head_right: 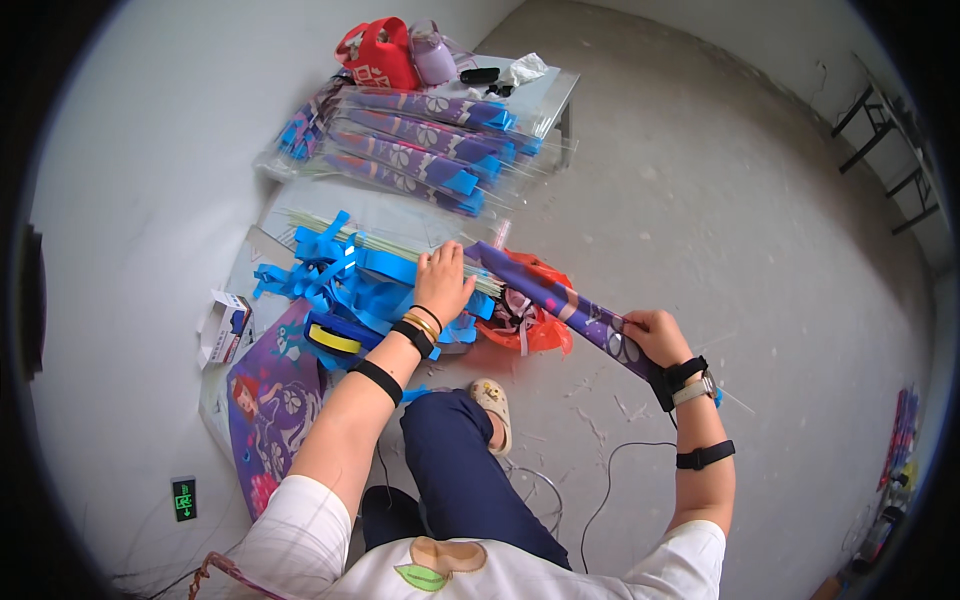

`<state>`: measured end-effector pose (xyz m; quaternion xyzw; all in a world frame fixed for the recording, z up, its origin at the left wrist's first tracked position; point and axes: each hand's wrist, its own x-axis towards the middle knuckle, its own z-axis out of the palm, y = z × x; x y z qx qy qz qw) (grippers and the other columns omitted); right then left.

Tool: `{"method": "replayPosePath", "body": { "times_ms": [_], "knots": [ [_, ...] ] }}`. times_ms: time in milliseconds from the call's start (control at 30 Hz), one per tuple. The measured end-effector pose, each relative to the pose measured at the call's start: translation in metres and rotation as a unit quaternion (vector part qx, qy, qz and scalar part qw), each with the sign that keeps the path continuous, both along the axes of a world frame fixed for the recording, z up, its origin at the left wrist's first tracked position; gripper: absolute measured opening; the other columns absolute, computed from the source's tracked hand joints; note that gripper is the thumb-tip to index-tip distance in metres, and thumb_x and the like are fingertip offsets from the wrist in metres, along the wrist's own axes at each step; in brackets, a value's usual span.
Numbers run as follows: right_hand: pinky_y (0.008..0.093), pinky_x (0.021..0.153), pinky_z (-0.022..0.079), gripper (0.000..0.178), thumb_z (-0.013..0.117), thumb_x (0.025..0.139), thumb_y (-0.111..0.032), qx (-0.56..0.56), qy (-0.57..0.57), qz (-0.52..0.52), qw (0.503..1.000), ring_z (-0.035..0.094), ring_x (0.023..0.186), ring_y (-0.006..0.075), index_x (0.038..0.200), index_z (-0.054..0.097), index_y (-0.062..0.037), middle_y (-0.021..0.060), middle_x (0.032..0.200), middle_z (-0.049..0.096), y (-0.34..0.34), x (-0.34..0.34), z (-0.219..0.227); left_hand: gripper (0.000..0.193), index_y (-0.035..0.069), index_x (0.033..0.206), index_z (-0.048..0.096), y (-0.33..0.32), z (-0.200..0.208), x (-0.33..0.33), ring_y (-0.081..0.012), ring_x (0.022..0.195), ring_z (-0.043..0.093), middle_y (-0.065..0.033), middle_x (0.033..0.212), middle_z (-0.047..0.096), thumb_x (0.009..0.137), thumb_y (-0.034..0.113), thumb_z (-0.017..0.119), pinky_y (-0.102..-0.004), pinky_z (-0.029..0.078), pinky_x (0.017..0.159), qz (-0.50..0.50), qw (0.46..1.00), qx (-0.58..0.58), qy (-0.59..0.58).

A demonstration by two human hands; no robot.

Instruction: Assembling a character-themed kite by attaching ribbons and preparing it for packaging.

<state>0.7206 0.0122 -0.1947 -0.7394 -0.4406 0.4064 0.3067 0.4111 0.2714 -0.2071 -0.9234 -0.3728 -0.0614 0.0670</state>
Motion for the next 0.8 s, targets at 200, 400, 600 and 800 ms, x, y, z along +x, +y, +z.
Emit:
{"method": "replayPosePath", "body": {
  "times_ms": [200,400,600,800],
  "knots": [
    [0.0339,0.072,0.053,0.022,0.066,0.087,-0.012,0.047,-0.081,0.023,0.995,0.069,0.074,0.0228,0.105,0.072,-0.0001,0.0186,0.084,0.072,0.011,-0.019,0.020,0.062,-0.004,0.131,0.053,-0.016,0.027,0.001,-0.0261,0.122,0.051,-0.0134,0.130,0.053,0.085,0.035,0.069,-0.0434,0.036,0.103,0.040,0.999,0.006,0.032],
    [0.0350,0.069,0.053,0.020,0.065,0.085,-0.011,0.079,-0.048,0.000,0.996,0.068,0.071,0.0278,0.101,0.073,-0.0007,0.0188,0.080,0.069,-0.007,-0.014,0.028,0.064,-0.005,0.133,0.050,-0.027,0.030,-0.016,-0.0273,0.125,0.050,-0.0147,0.133,0.051,0.085,0.033,0.070,-0.0441,0.036,0.104,0.042,0.999,-0.004,0.033],
    [0.0379,0.069,0.053,0.019,0.066,0.084,-0.013,0.100,-0.124,0.014,0.987,0.068,0.073,0.0347,0.099,0.073,-0.0021,0.0202,0.082,0.069,-0.003,-0.036,0.047,0.067,-0.006,0.136,0.048,-0.053,0.043,-0.012,-0.0258,0.126,0.050,-0.0149,0.138,0.048,0.085,0.032,0.070,-0.0441,0.037,0.106,0.045,0.999,-0.011,0.024],
    [0.0387,0.067,0.052,0.018,0.067,0.084,-0.013,0.119,-0.131,0.032,0.984,0.066,0.072,0.0371,0.097,0.072,-0.0024,0.0204,0.080,0.068,-0.014,-0.067,0.055,0.066,-0.005,0.132,0.048,-0.063,0.064,-0.023,-0.0295,0.121,0.053,-0.0165,0.133,0.051,0.082,0.030,0.073,-0.0433,0.040,0.099,0.078,0.996,0.014,-0.048]
  ]
}}
